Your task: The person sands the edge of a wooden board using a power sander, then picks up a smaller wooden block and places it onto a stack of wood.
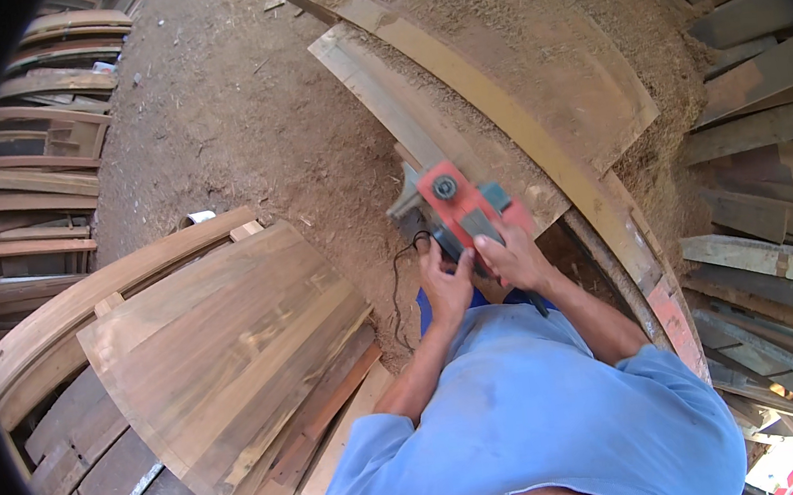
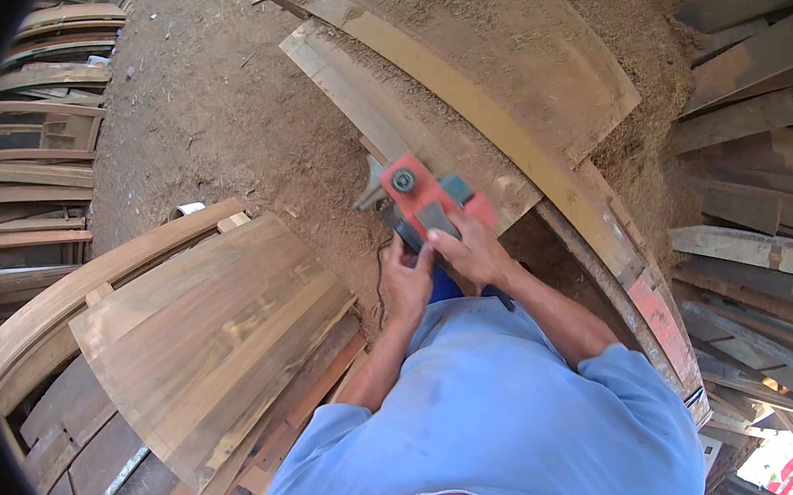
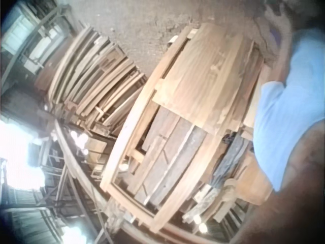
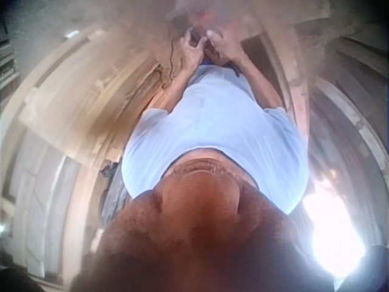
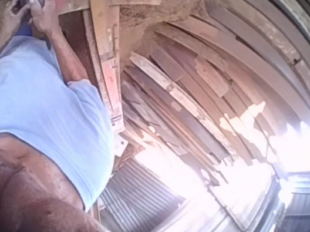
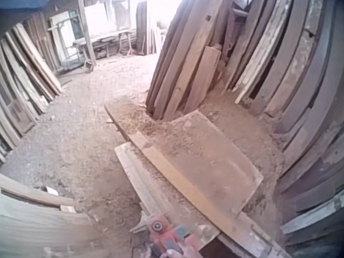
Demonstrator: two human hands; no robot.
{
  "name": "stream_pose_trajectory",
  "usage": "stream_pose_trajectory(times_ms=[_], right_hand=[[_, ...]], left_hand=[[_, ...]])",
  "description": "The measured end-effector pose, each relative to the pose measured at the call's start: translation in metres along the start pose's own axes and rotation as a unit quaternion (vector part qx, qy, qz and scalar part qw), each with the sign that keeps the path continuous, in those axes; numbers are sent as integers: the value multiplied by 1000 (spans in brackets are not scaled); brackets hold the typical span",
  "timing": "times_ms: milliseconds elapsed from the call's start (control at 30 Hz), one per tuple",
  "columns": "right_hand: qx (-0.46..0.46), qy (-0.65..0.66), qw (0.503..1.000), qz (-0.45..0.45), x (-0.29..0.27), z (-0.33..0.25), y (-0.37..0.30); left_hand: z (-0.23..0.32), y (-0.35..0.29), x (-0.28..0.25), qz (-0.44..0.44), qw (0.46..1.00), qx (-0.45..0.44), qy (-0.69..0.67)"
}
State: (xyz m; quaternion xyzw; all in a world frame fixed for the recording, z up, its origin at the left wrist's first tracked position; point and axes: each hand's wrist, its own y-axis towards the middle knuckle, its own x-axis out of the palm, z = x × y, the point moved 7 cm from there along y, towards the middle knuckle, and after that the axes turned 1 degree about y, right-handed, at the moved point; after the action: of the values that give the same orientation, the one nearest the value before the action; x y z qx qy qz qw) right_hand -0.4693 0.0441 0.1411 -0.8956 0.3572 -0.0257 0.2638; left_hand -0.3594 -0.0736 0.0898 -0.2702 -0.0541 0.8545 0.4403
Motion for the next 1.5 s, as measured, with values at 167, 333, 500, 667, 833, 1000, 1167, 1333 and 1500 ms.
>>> stream_pose_trajectory(times_ms=[167, 333, 500, 667, 833, 1000, 1167, 1333, 1500], right_hand=[[16, -21, 1000, 8, 0, 11, 11], [-6, -20, 1000, 16, 11, -59, 92], [-52, -11, 998, 36, 13, -91, 142], [-40, -12, 999, 33, 17, -89, 148], [-32, -59, 996, 61, 12, -100, 144], [-95, -23, 992, 80, 15, -83, 158], [-93, -18, 993, 72, 16, -79, 160], [-101, 15, 993, 55, 18, -78, 151], [-94, 8, 994, 58, 14, -72, 144]], left_hand=[[13, 8, -2, -15, 997, -20, -75], [-4, 107, -24, 30, 981, 25, -189], [11, 186, -59, 89, 992, 23, -80], [9, 195, -69, 26, 982, -20, -188], [3, 175, -61, 2, 967, 3, -253], [20, 165, -58, 14, 959, -24, -283], [27, 159, -56, 33, 960, -12, -278], [7, 153, -50, 55, 963, 9, -265], [3, 145, -39, 52, 962, -9, -268]])
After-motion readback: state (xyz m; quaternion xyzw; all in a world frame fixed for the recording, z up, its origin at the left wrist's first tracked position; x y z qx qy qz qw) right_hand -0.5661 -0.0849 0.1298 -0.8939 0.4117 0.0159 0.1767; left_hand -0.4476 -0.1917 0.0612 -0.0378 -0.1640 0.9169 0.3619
